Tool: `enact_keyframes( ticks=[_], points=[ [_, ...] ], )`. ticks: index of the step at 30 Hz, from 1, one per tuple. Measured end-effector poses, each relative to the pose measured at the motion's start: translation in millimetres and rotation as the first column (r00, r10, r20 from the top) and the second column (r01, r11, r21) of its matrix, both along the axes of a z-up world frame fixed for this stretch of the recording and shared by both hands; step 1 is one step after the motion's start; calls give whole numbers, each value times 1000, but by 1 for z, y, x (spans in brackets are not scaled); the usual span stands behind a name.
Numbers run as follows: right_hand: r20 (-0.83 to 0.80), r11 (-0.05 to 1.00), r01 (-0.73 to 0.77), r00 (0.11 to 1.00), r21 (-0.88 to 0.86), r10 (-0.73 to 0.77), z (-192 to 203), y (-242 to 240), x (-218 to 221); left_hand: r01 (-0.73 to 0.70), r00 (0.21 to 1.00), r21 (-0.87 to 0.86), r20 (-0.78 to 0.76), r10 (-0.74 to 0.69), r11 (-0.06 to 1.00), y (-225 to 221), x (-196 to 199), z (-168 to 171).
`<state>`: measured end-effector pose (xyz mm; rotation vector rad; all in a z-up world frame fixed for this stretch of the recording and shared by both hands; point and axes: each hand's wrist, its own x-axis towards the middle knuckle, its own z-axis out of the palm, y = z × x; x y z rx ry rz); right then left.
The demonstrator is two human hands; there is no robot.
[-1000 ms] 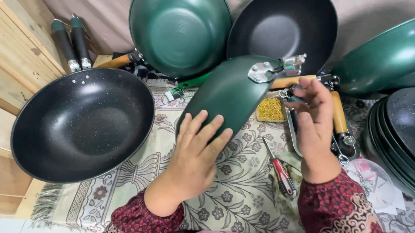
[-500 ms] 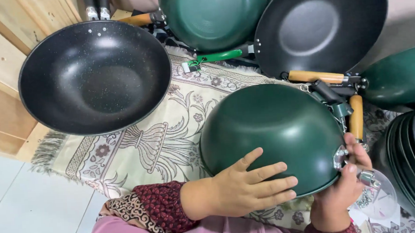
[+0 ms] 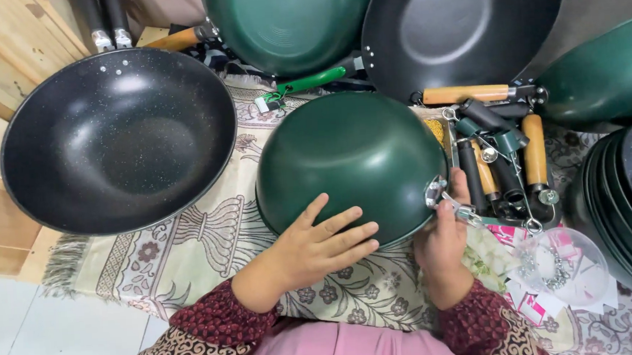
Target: Attaching wooden handles to various metal woks and pans using a screwdriver and screws.
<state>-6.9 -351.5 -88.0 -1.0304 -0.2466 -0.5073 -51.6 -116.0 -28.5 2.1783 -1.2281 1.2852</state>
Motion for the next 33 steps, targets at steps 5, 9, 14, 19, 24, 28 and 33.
enact_keyframes(
  ticks=[5, 9, 14, 19, 24, 28, 33],
  points=[
    [-149, 994, -98, 983, 50, 104, -52, -7, 7, -24, 1000, 18, -12, 25, 1000, 19, 11, -5],
    [-158, 963, -268, 950, 38, 271, -30, 4, -5, -101, 992, 24, -78, 102, 995, 34, 12, -7],
    [-132, 965, -262, 956, 22, 263, -53, 19, -4, -198, 973, 25, -119, 199, 980, 30, 9, -8],
    [-128, 969, -241, 964, -56, 232, -43, 10, -8, -262, 959, 86, -89, 269, 961, -4, 14, 8],
    [-158, 912, -241, 967, -333, 198, -18, 10, -16, -247, 964, 213, -49, 263, 945, -44, 27, 35],
    [-191, 832, -207, 974, -515, 124, -4, -6, -14, -213, 969, 300, -60, 241, 930, -52, 38, 56],
    [-160, 699, -158, 985, -698, 62, 21, -31, -10, -193, 958, 413, -114, 261, 890, -53, 54, 71]
  ],
)
